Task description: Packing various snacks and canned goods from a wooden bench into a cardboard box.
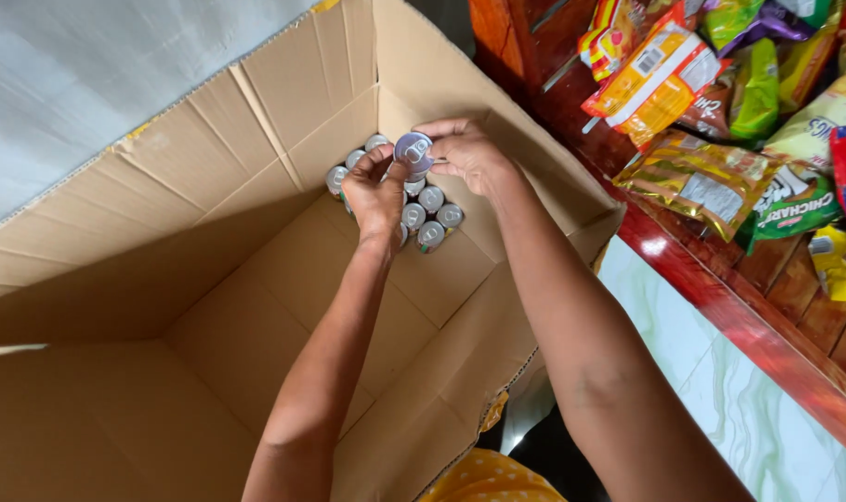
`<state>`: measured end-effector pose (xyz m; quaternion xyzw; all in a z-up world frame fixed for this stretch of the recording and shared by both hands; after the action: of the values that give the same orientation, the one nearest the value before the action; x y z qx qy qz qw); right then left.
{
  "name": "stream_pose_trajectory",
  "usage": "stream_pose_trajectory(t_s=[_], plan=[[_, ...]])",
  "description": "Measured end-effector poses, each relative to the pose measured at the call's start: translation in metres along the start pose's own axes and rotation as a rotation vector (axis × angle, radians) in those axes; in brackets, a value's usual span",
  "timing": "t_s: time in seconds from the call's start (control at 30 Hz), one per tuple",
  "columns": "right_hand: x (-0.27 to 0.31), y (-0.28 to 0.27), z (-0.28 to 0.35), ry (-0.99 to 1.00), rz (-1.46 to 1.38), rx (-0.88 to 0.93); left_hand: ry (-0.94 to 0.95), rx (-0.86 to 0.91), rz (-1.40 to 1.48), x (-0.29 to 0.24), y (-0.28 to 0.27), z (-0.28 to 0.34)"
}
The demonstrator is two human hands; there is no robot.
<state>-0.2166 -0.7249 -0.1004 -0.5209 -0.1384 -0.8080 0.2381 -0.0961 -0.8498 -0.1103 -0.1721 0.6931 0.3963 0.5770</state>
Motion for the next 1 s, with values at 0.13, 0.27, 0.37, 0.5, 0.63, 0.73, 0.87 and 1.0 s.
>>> stream_pose_trajectory(t_s=[0.13,0.27,0.37,0.5,0.63,0.73,0.87,1.0], plan=[[-0.069,0.012,-0.010,0.175,0.082,-0.040,-0.214,-0.101,-0.011,0.080,-0.043,0.020],[-0.140,0.011,-0.016,0.348,0.121,-0.122,-0.358,-0.177,0.022,0.148,-0.075,0.049],[-0.203,0.002,-0.029,0.411,0.096,-0.190,-0.403,-0.245,0.038,0.175,-0.088,0.068],[-0.280,0.000,-0.041,0.499,0.124,-0.268,-0.738,-0.316,0.008,0.220,-0.103,0.103],[-0.316,0.002,-0.031,0.596,0.052,-0.387,-0.764,-0.397,0.114,0.286,-0.127,0.122],[-0.336,0.000,-0.028,0.641,0.017,-0.454,-0.682,-0.405,0.103,0.310,-0.136,0.124],[-0.328,-0.007,-0.006,0.721,0.098,-0.626,-0.579,-0.441,0.115,0.325,-0.138,0.119],[-0.392,-0.022,-0.035,0.622,0.214,-0.667,-0.596,-0.472,0.115,0.342,-0.141,0.121]])
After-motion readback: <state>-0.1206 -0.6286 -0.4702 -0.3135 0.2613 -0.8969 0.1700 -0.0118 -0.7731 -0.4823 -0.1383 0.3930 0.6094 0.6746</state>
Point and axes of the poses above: each hand's wrist, its own z-axis away from the middle knuckle, its own y-axis out of the palm, x = y × z, the point moved 9 cm from there along -z, towards the middle knuckle, and after that the axes turned 4 degrees about -x, right-handed, at the moved point
